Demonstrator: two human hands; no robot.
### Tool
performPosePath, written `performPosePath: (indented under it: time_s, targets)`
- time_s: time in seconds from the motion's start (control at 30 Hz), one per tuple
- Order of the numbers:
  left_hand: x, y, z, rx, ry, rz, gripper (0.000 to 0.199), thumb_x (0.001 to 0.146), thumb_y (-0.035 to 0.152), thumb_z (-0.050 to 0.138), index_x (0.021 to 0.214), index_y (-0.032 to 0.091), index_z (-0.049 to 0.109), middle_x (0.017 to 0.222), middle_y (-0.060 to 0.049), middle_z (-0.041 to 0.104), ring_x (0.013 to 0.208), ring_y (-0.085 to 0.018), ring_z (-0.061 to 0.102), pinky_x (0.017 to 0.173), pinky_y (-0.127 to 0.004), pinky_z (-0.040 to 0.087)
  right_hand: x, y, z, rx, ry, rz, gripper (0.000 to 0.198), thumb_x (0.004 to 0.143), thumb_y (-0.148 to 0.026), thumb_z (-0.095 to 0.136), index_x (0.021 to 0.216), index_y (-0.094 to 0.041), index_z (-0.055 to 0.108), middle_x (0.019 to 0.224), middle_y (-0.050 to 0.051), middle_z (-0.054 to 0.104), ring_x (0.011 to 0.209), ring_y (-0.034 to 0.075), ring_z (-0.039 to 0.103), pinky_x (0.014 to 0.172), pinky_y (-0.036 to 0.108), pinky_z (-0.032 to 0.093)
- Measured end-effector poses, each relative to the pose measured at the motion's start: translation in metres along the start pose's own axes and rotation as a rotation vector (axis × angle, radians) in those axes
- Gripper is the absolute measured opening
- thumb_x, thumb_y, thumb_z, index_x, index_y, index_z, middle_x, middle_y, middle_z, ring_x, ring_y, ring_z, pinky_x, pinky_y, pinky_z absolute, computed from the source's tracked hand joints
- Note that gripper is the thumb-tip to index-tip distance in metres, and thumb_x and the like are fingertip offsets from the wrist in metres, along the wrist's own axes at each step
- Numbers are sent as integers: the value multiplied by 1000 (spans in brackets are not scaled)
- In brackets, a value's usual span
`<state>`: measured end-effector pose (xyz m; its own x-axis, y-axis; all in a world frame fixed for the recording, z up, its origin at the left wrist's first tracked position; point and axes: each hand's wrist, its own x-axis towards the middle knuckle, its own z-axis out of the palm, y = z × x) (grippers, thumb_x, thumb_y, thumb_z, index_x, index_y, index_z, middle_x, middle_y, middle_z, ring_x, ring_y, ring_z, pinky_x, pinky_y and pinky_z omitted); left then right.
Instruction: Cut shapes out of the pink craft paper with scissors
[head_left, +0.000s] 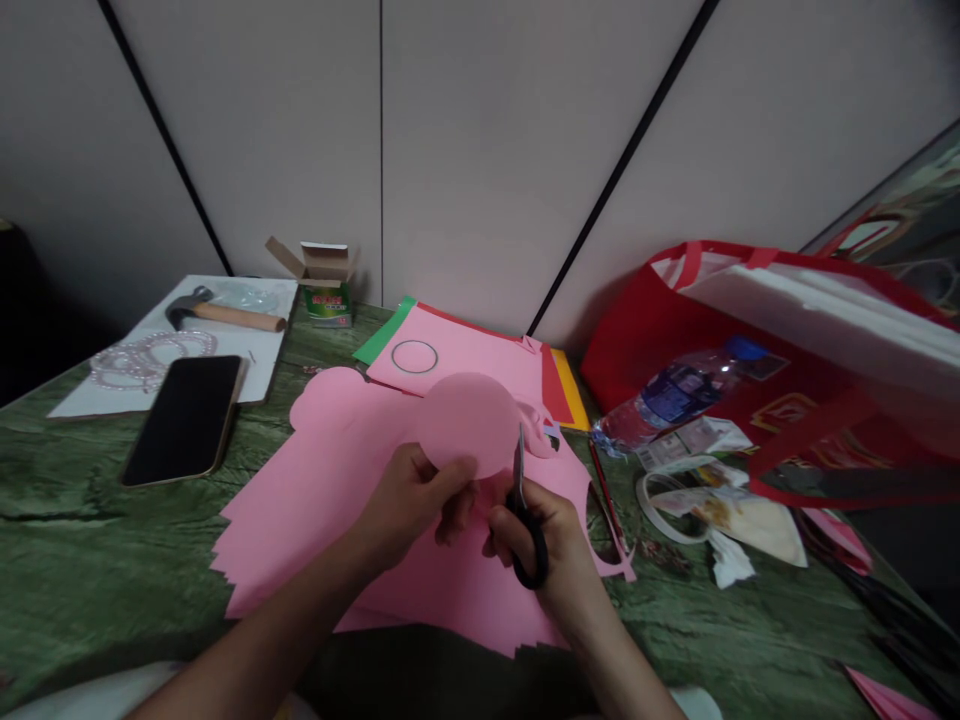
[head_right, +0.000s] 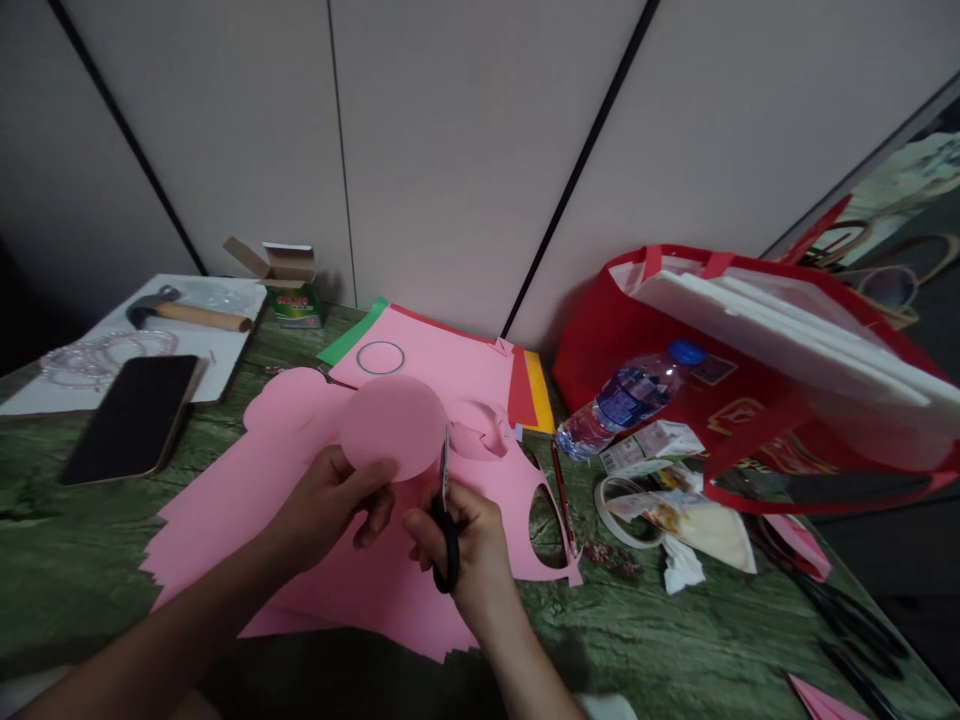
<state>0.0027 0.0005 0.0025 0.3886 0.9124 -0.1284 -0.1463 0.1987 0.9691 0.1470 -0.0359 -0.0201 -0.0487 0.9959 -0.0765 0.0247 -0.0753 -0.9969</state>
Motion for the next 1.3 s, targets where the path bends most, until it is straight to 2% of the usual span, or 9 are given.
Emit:
performPosePath:
  time_s: [0.1, 0.2, 0.5, 0.7, 0.83, 1.13, 1.3]
  targets:
    - [1, -2, 0, -62, -1, -4, 45, 82, 38, 46, 44, 14, 50, 36, 2, 48, 28, -7, 43, 31, -20, 30, 0, -3, 3, 16, 20, 27, 31, 65, -43, 69, 62, -19, 50, 39, -8, 44, 37, 11, 48, 38, 23, 40]
    - [0, -3, 0, -4, 8, -6, 52, 84, 44, 44, 43, 14, 51, 35, 1, 47, 28, -8, 44, 31, -20, 30, -1, -4, 5, 18, 3, 43, 32, 64, -43, 69, 62, -19, 49, 41, -7, 46, 38, 11, 48, 37, 22, 38]
    - [-3, 0, 0, 209, 48, -58, 47, 79, 36, 53, 38, 15, 48, 29, 4, 41, 24, -6, 37, 29, -18, 28, 1, -2, 2, 18, -28, -25, 26, 67, -39, 69, 73, -18, 55, 53, -5, 50, 48, 11, 45, 45, 23, 37]
    - [-4, 3, 1, 247, 22, -89, 46, 78, 31, 54, 34, 17, 46, 27, 4, 40, 23, -6, 36, 28, -18, 28, 1, -4, 0, 9, -26, -80, 27, 68, -38, 69, 67, -18, 52, 58, -5, 41, 53, 10, 34, 48, 23, 29]
    - [-5, 5, 2, 264, 33, -69, 47, 76, 31, 55, 33, 17, 45, 25, 4, 39, 23, -6, 36, 29, -18, 29, 1, -3, 0, 3, -23, -67, 26, 69, -38, 69, 71, -17, 53, 60, -5, 41, 54, 11, 36, 49, 23, 29]
    - [-5, 4, 2, 245, 35, -78, 45, 76, 30, 55, 33, 17, 45, 26, 5, 39, 23, -6, 36, 28, -18, 28, 2, -4, 0, 27, -30, -85, 25, 69, -37, 69, 66, -17, 53, 56, -6, 39, 52, 10, 32, 46, 22, 27]
    - [-5, 7, 3, 254, 53, -89, 45, 75, 29, 55, 33, 17, 45, 25, 5, 38, 23, -6, 35, 28, -18, 27, 2, -3, 1, 1, -4, -101, 24, 69, -37, 69, 66, -17, 55, 56, -4, 47, 51, 10, 37, 47, 22, 31]
